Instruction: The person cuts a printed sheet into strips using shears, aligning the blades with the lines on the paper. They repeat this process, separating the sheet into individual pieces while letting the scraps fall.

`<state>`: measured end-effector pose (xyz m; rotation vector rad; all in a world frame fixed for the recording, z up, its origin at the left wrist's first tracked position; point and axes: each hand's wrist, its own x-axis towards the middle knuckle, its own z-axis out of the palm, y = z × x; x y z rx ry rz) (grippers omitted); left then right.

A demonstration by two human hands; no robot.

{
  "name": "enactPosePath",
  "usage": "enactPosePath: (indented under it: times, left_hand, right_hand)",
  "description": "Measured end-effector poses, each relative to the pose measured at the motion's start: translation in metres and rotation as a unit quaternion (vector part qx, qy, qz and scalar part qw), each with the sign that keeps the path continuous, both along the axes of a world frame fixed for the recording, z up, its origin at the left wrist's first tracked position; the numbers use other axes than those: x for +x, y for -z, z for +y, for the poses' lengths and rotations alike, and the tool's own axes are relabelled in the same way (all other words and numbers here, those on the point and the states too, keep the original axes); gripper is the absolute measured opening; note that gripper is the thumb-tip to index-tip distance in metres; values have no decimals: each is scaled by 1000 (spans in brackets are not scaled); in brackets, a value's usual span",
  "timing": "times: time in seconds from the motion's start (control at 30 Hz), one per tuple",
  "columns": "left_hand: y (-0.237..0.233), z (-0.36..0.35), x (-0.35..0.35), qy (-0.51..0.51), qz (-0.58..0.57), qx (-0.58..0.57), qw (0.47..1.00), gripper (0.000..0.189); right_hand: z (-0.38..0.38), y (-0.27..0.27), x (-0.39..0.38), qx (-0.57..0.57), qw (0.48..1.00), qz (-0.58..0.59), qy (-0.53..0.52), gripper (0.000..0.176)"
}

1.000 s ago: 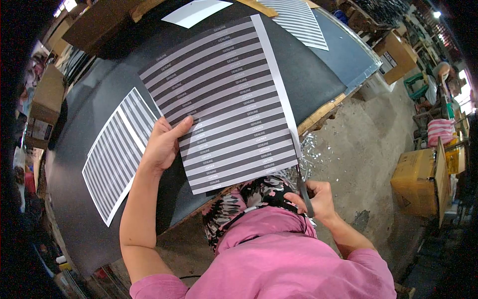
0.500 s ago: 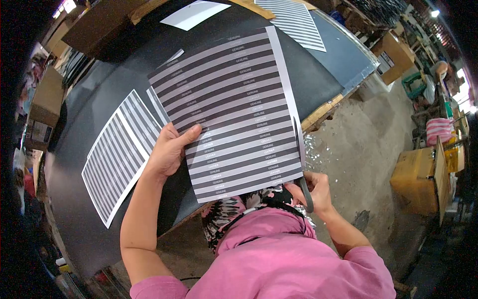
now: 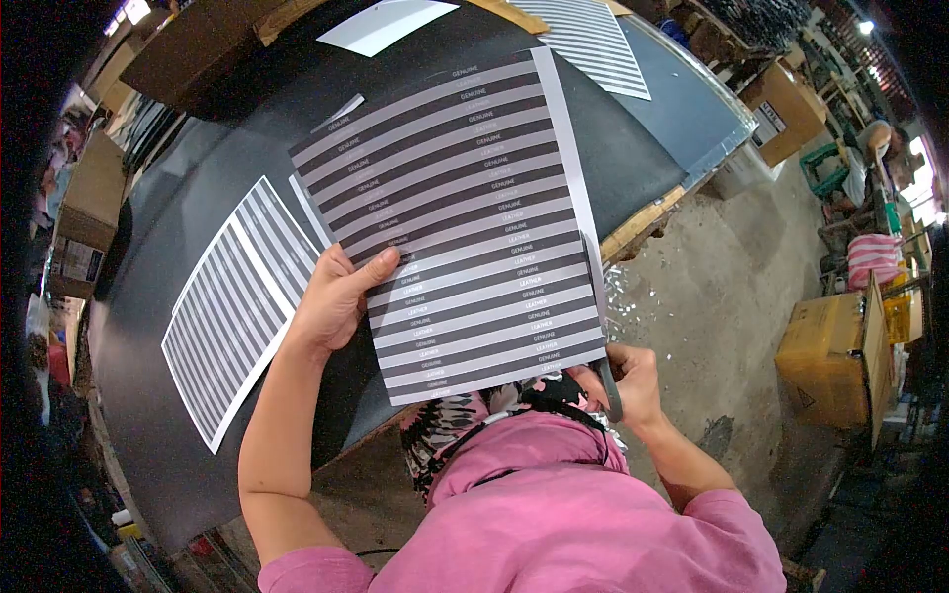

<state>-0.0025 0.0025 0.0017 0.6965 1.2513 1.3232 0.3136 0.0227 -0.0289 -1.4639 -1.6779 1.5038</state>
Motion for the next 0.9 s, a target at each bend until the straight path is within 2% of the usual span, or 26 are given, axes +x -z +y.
enactPosePath:
  times: [0.23, 0.33, 0.4, 0.53, 0.67, 0.9]
  left_hand:
    - [-2, -1, 2, 11, -10, -5, 1000, 35]
    - [-2, -1, 6, 4, 3, -1, 1000, 37]
    - [-4, -4, 11, 32, 46, 9, 998, 41]
    - [-6, -4, 15, 44, 40, 3, 998, 44]
    - [-6, -4, 16, 45, 17, 0, 999, 44]
    - [-6, -4, 16, 44, 5, 6, 999, 43]
  right_hand:
    - [-2, 5, 4, -20, 1000, -8, 11, 33]
    - [-2, 11, 6, -19, 999, 30, 16, 28]
    - [3, 15, 8, 41, 998, 38, -16, 21]
    - [10, 6, 2, -5, 994, 104, 12, 22]
    - [12, 7, 2, 1, 990, 139, 9, 21]
    - [13, 20, 6, 54, 993, 106, 3, 19]
